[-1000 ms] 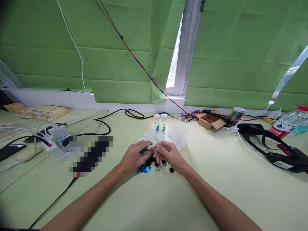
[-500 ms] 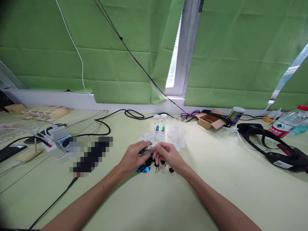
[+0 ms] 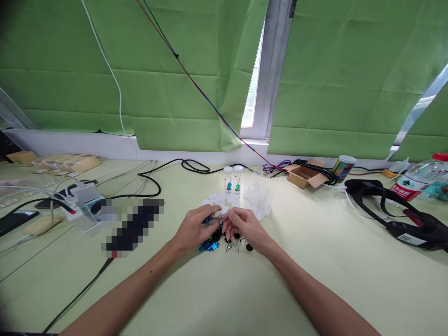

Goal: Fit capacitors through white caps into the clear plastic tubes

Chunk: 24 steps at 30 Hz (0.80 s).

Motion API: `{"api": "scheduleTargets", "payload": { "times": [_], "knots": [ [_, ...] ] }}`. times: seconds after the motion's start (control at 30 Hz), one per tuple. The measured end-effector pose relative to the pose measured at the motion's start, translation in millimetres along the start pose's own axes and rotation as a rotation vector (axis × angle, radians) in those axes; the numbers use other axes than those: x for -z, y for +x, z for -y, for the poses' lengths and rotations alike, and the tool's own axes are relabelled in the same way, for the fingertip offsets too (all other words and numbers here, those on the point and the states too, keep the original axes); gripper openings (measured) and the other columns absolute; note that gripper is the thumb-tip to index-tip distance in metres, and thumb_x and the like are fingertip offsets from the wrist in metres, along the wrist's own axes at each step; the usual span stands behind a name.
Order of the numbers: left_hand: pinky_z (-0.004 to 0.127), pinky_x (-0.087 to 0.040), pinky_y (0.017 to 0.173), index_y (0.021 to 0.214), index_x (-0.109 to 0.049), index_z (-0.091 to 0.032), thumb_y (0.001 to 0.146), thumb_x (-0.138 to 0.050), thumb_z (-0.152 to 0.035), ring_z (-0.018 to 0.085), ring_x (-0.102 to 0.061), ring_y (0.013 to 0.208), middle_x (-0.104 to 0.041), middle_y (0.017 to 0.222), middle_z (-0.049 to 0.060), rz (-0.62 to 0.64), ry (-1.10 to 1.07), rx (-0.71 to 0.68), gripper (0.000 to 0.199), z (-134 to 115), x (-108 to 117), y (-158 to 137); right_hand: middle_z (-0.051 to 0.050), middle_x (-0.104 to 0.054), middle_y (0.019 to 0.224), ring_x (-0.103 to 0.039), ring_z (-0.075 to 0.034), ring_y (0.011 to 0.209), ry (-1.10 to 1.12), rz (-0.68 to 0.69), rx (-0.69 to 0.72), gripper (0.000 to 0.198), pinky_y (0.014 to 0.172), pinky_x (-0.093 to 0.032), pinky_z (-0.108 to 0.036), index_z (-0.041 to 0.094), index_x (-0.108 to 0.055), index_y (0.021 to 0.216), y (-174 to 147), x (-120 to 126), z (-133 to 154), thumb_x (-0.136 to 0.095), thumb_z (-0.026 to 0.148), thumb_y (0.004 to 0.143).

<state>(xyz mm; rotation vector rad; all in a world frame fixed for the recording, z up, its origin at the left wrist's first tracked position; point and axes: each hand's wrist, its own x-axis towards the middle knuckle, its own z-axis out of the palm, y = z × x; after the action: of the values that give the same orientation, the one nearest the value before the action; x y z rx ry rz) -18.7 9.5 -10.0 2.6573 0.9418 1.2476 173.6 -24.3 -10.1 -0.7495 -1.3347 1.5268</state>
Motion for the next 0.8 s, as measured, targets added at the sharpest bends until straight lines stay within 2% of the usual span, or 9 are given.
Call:
{"api": "scheduleTargets", "payload": {
  "times": [0.3, 0.8],
  "knots": [
    [0.022, -0.045, 0.058, 0.100, -0.064, -0.018, 0.082, -0.058, -0.015, 0.012, -0.055, 0.059, -0.062, 0.071, 0.000, -0.030, 0.011, -0.058, 0.019, -2.2, 1.5, 2.3, -0.003, -0.065, 0.069, -0.060, -0.011, 0.054, -0.016, 0.003, -0.003, 0.044, 0.049, -0.044, -0.023, 0.015, -0.064, 0.085, -1.3, -0.8, 1.5, -0.056, 0.058, 0.090],
    [0.022, -0.043, 0.057, 0.098, -0.064, -0.019, 0.082, -0.057, -0.015, 0.012, -0.054, 0.059, -0.062, 0.070, -0.001, -0.018, 0.023, -0.040, 0.019, -4.4, 1.9, 2.0, -0.004, -0.065, 0.069, -0.059, -0.012, 0.054, -0.036, 0.011, -0.004, 0.045, 0.049, -0.044, -0.024, 0.015, -0.066, 0.085, -1.2, -1.0, 1.3, -0.057, 0.058, 0.090]
  ]
}}
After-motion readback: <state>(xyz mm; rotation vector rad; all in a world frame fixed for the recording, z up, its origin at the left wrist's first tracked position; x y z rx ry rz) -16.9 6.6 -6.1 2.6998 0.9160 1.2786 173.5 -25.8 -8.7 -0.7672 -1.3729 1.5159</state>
